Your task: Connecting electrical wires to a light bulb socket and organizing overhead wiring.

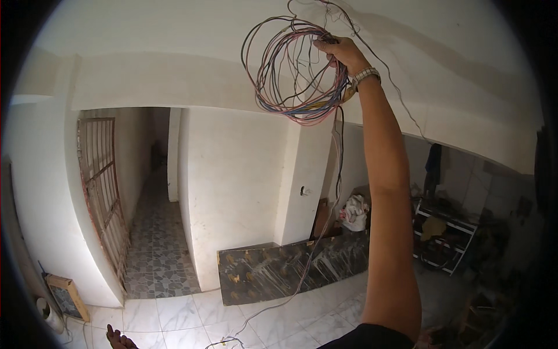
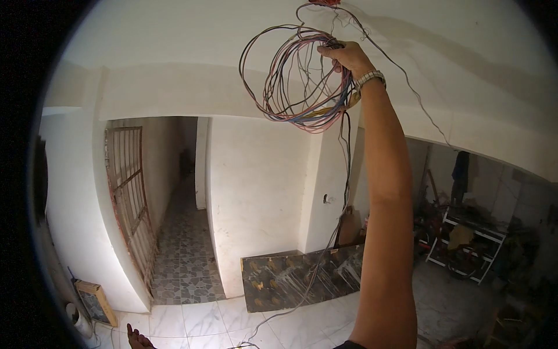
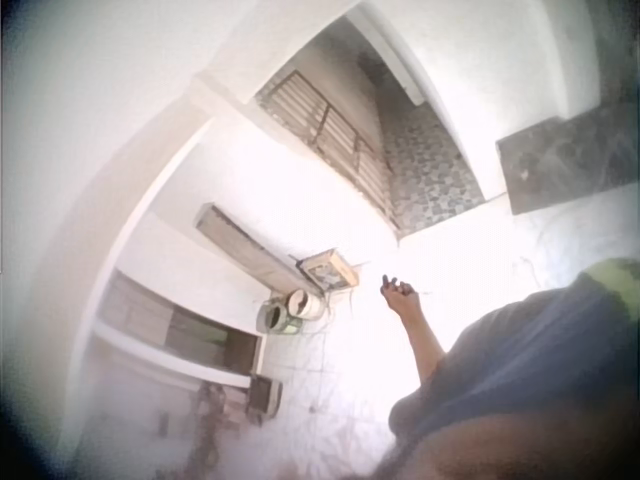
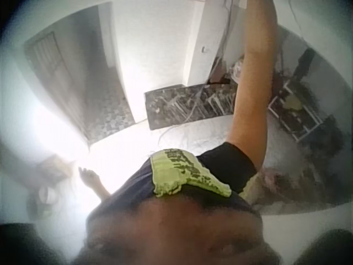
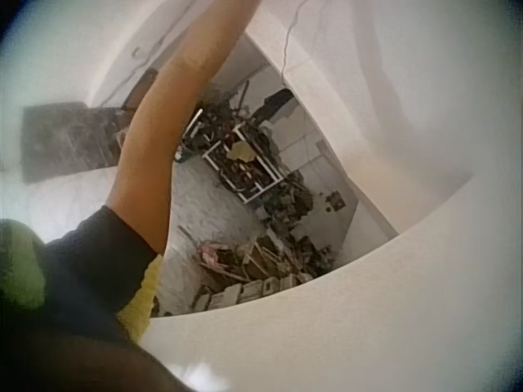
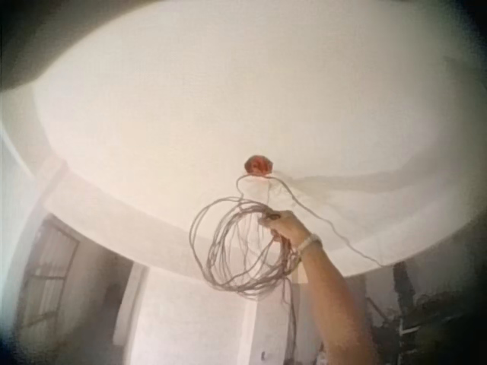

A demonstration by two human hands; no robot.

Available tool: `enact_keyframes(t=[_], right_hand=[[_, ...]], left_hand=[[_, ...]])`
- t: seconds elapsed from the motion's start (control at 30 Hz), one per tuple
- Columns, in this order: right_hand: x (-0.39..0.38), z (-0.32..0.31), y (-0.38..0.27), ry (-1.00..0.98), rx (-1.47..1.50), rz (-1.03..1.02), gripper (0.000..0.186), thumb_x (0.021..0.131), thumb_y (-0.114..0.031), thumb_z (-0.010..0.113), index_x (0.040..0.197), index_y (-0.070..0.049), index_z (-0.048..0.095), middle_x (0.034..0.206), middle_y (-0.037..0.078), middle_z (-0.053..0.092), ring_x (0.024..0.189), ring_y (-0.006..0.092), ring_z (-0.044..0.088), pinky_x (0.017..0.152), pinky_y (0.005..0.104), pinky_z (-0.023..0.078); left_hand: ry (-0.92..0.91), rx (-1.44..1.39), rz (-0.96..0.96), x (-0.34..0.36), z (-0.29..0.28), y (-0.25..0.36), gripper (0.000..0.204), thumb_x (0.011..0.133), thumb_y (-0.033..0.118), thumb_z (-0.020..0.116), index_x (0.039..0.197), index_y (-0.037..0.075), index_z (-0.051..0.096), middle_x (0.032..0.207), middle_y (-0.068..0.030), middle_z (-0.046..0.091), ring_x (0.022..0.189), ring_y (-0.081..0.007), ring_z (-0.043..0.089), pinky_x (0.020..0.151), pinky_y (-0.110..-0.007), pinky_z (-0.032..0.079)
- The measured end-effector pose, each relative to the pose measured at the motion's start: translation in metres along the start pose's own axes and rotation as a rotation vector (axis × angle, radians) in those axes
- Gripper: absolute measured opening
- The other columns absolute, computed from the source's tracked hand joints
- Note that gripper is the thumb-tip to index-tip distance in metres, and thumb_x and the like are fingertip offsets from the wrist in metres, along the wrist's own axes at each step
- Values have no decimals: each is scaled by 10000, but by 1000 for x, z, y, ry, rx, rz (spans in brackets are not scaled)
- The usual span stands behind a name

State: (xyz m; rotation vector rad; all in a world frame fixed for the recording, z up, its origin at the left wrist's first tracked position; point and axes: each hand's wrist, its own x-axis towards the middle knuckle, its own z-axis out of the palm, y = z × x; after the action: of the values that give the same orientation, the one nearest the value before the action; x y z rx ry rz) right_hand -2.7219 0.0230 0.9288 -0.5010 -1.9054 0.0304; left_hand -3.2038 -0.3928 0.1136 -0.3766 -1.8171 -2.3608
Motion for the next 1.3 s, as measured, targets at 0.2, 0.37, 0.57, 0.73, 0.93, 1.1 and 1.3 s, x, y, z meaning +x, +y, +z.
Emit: enact_keyframes(t=[0.2,0.37,0.57,0.73,0.93,1.1,1.3], right_hand=[[16,1,11,107,-362,-51,351,741,-326,845,811,-19,689,666,76,640,584,154,623,548,313,504],[24,4,22,303,-577,-105,310,732,-251,695,869,27,721,806,214,732,750,337,731,714,403,583],[28,12,25,198,-164,183,300,704,-231,662,754,63,695,810,255,721,762,336,733,743,397,577],[31,15,44,322,73,42,175,689,-158,696,640,-5,629,625,95,632,610,251,661,718,403,572],[-2,33,30,416,550,10,400,824,-302,713,763,79,606,769,141,639,683,270,729,455,289,525],[1,26,5,243,464,268,558,1029,-439,441,1009,81,642,900,194,725,775,279,760,591,282,551],[10,10,-8,-60,360,365,586,1062,-465,367,1011,47,648,936,179,747,739,231,757,502,245,461]], left_hand=[[96,-904,-658,-2,34,35,282,980,143,519,1250,190,587,1064,5,585,642,-80,469,451,-228,350],[33,-526,-546,7,17,-4,350,961,178,546,1295,74,565,1218,-128,594,946,-231,588,731,-337,490],[-82,-141,-210,5,4,-32,421,921,141,525,1272,-85,574,1243,-258,631,1044,-375,642,910,-447,525],[-61,215,10,-13,10,6,488,888,128,534,1332,-76,542,1292,-266,608,1110,-383,623,967,-448,505],[-71,121,26,-13,12,3,522,874,133,547,1350,-83,527,1302,-264,603,1194,-406,587,1034,-437,474],[-25,115,-77,-16,12,8,517,879,113,547,1359,-77,525,1263,-249,621,1157,-371,612,989,-408,509],[-53,84,71,-9,-2,-12,483,877,77,514,1341,-57,548,1177,-221,646,1002,-310,664,869,-389,556]])
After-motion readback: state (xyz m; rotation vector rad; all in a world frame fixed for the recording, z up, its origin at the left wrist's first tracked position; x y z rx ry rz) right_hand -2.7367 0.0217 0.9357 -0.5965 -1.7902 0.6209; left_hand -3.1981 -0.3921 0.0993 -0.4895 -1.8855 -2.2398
